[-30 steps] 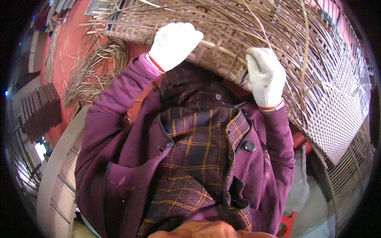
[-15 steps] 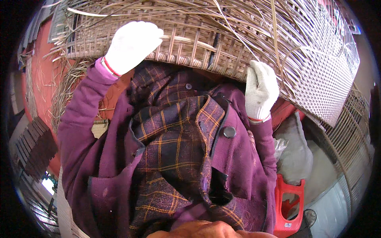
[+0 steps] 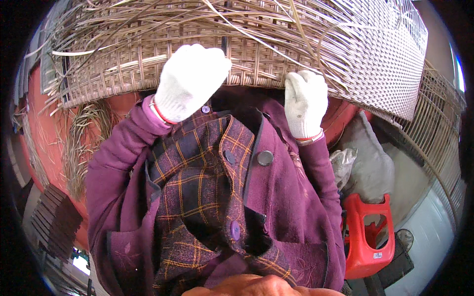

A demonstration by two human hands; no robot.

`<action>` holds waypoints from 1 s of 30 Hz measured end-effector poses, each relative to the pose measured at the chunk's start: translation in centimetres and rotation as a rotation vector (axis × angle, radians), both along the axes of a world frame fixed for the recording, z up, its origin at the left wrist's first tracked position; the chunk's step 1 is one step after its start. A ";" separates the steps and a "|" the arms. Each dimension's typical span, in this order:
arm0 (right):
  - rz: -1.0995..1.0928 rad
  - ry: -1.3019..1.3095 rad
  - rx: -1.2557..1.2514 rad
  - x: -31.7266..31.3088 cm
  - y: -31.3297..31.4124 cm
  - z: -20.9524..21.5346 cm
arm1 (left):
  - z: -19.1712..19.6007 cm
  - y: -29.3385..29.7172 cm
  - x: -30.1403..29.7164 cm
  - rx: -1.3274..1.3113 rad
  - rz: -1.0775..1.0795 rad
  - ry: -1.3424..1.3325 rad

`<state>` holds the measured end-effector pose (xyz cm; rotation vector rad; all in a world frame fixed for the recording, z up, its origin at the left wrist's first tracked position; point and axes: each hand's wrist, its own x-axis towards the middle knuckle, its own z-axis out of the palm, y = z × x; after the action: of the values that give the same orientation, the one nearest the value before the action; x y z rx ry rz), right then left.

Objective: The person weaves a large basket by hand, repeatedly threading flexible plant strips through the vertical ribs of the basket frame. They adjust the basket's position and continue weaving along the rim, tightening and aligning the woven sections.

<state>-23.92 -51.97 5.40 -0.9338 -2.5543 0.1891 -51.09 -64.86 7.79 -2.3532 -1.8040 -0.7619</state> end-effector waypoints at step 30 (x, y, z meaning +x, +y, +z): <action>0.408 0.189 -0.294 -14.7 -0.3 0.0 | -1.2 -10.2 -7.2 -0.088 0.372 0.078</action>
<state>-38.60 -52.30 5.37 -0.4473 -2.5484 0.7504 -58.27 -75.04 6.60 -1.9692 -2.1872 -0.5427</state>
